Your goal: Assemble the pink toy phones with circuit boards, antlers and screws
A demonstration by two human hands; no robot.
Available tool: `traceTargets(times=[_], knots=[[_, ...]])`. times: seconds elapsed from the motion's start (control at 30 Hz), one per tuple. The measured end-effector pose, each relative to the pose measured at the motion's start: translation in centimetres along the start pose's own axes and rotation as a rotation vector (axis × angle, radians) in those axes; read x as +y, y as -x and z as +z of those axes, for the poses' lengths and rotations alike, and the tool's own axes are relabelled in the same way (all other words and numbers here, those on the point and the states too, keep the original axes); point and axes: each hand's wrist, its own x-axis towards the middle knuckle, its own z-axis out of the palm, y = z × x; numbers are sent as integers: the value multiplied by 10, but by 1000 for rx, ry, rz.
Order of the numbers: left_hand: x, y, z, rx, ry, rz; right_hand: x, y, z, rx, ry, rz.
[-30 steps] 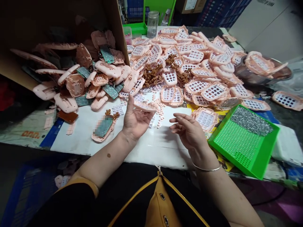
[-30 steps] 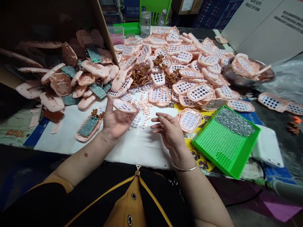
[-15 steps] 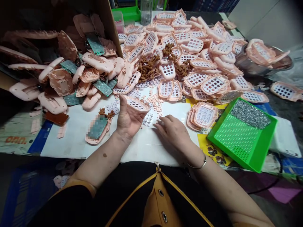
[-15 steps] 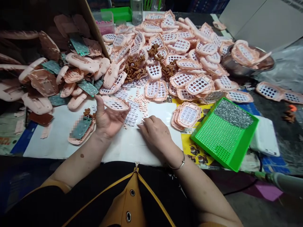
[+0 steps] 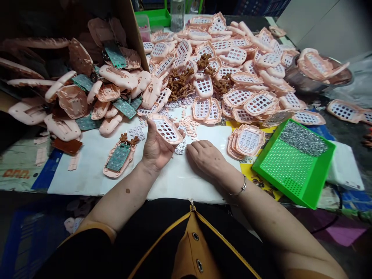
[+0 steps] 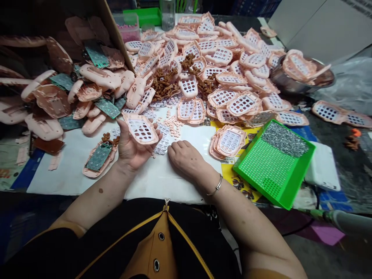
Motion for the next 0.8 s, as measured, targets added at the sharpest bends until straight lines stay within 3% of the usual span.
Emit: traceTargets(times=[0.2, 0.37, 0.43, 0.53, 0.63, 0.8], knots=[[-6, 5, 8, 31, -47, -54, 8, 7, 2, 277, -423, 323], [-14, 7, 3, -52, -99, -147, 7, 18, -8, 466, -976, 563], [-18, 7, -2, -101, -120, -147, 2, 19, -17, 536, -1062, 620], [-23, 6, -8, -163, -149, -140, -6, 19, -31, 611, -986, 587], [-27, 7, -13, -232, -167, -164, -12, 17, -37, 649, -942, 450], [-27, 8, -14, -311, -156, -223, -19, 15, -36, 626, -748, 251]])
